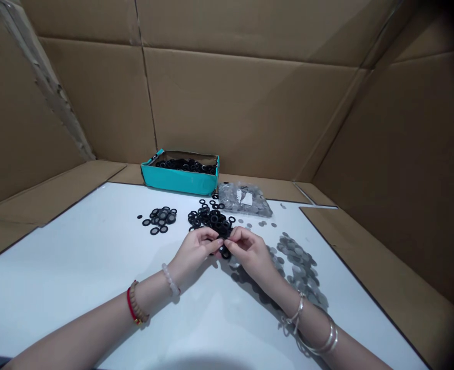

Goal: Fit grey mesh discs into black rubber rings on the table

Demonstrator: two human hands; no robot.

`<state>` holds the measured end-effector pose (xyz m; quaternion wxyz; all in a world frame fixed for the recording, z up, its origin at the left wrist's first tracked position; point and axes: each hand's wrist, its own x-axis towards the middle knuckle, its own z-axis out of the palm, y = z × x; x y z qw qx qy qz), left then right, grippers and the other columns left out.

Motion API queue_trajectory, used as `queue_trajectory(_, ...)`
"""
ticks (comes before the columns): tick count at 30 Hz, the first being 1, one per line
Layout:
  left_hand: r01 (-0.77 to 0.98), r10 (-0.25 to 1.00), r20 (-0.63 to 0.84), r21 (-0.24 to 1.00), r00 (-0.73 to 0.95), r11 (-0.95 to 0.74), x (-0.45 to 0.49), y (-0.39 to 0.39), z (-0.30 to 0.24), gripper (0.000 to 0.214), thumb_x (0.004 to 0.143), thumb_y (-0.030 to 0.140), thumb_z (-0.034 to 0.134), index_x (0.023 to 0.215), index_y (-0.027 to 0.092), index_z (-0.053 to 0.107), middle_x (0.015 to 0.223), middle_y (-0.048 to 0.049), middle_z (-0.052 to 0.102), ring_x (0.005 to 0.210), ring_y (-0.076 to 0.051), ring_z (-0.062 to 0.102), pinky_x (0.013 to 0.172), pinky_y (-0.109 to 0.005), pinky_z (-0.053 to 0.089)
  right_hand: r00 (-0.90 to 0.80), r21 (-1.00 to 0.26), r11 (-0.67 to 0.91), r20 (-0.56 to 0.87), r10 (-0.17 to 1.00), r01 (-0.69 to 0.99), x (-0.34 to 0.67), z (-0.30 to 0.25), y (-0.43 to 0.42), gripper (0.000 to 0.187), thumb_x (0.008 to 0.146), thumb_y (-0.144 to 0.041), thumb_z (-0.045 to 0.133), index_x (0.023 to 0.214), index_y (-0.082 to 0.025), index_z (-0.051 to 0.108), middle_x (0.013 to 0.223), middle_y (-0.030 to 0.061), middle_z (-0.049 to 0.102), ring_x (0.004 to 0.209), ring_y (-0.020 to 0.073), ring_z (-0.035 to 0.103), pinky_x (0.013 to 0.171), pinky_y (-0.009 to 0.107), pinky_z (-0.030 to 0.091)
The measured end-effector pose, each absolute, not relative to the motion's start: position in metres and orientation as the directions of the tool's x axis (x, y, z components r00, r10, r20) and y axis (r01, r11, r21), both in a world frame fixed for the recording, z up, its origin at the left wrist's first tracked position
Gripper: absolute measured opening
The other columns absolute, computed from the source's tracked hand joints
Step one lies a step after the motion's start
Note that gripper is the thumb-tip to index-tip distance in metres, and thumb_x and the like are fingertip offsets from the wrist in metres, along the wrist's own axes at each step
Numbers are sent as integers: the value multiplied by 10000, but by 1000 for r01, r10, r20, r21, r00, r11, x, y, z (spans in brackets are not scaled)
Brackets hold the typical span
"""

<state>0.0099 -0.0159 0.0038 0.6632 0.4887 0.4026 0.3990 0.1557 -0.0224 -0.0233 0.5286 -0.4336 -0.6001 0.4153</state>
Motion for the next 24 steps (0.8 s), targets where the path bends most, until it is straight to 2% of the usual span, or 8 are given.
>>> queue_trajectory(7, -89, 918, -183, 970, 351, 227, 8, -15, 3, 202, 669, 306, 646, 708, 147, 528, 519, 16, 516, 500, -131, 529, 476, -242, 399, -100, -930, 333, 321, 942, 153, 162, -22, -21, 186, 758, -216, 568, 632, -190, 434, 643, -31, 455, 601, 111, 437, 558, 228, 356)
queue_trajectory(12, -167, 943, -41, 981, 330, 101, 6, -7, -5, 217, 618, 273, 699, 755, 149, 585, 692, -12, 581, 648, -123, 544, 619, -250, 431, -199, -962, 233, 204, 959, 139, 165, -21, -16, 149, 762, -296, 582, 690, -197, 498, 664, -21, 510, 614, 121, 491, 576, 234, 403)
queue_trajectory(16, -93, 953, -16, 995, 302, 46, 7, -3, -10, 181, 647, 275, 674, 736, 138, 597, 701, -27, 585, 653, -132, 529, 630, -260, 426, -183, -967, 211, 185, 966, 139, 163, -21, -16, 173, 742, -339, 609, 825, -188, 594, 800, 29, 596, 733, 159, 560, 634, 257, 449)
queue_trajectory(20, 21, 963, 20, 999, 269, -26, 7, -5, -11, 156, 692, 281, 629, 722, 138, 577, 660, -18, 564, 634, -138, 526, 608, -262, 417, -112, -944, 261, 242, 964, 203, 160, -21, -19, 177, 763, -350, 591, 741, -178, 623, 718, 29, 621, 670, 163, 569, 622, 271, 447)
queue_trajectory(24, 5, 970, -38, 999, 240, 38, 8, -9, -6, 175, 683, 300, 637, 716, 144, 564, 609, 2, 545, 578, -128, 523, 572, -258, 419, -69, -909, 340, 333, 940, 242, 158, -16, -24, 147, 778, -317, 581, 722, -188, 624, 761, 40, 632, 707, 173, 577, 657, 285, 454)
